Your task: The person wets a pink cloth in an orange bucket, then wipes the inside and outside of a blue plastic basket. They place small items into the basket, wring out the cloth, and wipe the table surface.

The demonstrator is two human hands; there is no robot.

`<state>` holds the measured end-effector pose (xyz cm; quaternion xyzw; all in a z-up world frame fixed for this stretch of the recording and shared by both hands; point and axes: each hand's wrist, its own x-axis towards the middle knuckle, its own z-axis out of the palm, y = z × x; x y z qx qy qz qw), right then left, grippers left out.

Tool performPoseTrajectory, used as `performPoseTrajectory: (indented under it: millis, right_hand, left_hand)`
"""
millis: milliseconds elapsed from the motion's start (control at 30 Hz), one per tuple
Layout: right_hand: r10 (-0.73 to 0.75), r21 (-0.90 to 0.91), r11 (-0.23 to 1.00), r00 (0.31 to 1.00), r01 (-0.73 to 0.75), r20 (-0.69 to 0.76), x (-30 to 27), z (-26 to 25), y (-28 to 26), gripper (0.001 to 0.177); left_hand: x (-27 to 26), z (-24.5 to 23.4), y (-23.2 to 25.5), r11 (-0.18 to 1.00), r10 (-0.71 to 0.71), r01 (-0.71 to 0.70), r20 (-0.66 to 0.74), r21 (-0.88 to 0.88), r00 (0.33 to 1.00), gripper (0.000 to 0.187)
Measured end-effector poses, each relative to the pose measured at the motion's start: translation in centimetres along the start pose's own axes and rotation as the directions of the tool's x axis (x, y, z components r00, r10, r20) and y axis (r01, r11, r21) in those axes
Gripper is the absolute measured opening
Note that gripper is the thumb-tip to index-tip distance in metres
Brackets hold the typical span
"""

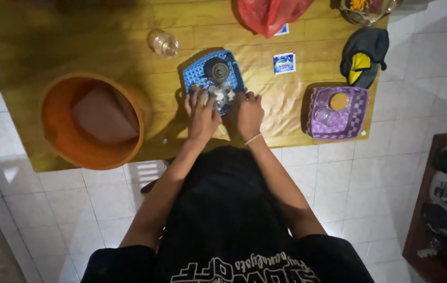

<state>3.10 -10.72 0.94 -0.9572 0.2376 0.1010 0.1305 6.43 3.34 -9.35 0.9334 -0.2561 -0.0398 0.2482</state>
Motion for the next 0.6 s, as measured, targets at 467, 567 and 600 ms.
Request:
performPoseTrajectory:
  millis: [467, 567, 600]
  right_hand:
    - [0.309, 0.565, 0.822, 0.889, -0.070, -0.339, 9.1, 7.3, 15.3, 0.062]
    - [0.398, 0.413, 0.881, 0.833, -0.230, -0.385, 12.0, 8.0, 16.4, 0.072]
    - [0.437, 0.339, 0.885, 0.821, -0.320, -0.367, 12.5, 8.0, 16.4, 0.078]
  left_hand:
    - [5.9, -0.7, 7.6, 0.849, 0.185, -0.269, -0.222, -0.454, 0.957, 0.036]
    - [9.6, 0.9, 9.7, 0.831, 0.255, -0.287, -0.132, -0.477, 0.958, 0.028]
    - [10.8, 1.2, 10.7, 0.841, 0.277, -0.291, -0.099, -0.457, 0.956, 0.025]
